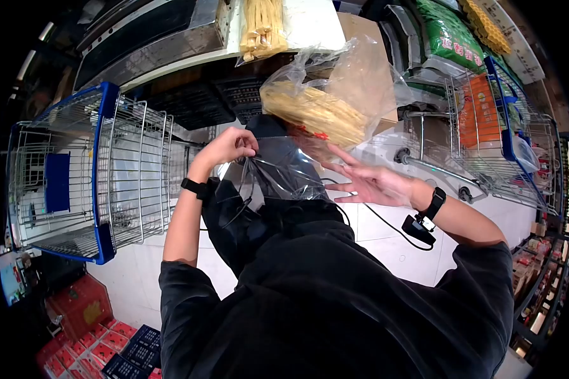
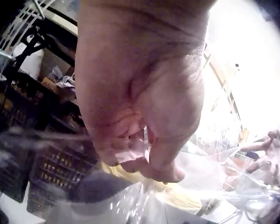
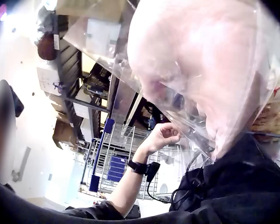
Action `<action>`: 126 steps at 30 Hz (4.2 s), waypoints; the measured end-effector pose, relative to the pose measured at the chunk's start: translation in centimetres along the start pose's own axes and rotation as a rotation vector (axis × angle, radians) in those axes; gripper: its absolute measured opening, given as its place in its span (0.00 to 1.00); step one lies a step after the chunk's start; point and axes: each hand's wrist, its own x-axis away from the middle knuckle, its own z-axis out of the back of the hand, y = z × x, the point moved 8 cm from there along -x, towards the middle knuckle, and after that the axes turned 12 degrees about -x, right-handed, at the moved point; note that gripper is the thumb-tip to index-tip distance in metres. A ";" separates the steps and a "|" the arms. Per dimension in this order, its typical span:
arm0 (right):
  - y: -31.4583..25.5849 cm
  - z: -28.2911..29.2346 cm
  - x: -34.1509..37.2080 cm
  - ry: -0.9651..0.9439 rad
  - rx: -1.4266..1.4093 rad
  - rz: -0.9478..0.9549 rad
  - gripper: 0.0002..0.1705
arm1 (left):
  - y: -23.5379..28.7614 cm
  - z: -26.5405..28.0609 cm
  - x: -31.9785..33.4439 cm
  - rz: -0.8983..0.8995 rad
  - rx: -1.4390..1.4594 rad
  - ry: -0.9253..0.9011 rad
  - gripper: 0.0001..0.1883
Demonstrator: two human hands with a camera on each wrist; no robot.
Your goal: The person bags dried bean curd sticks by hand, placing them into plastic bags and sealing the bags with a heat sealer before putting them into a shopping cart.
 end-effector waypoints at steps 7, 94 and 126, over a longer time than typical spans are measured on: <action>-1.9 -2.0 -0.2 -0.049 0.026 0.085 0.49 | 8.1 4.0 6.3 -0.299 -0.085 0.569 0.51; -9.5 -12.7 0.8 0.265 1.913 1.424 0.13 | 14.4 -0.3 8.2 -0.462 0.092 1.196 0.51; -9.5 -14.4 -1.3 0.140 1.933 1.261 0.15 | 12.4 0.3 8.8 -0.428 0.247 1.181 0.52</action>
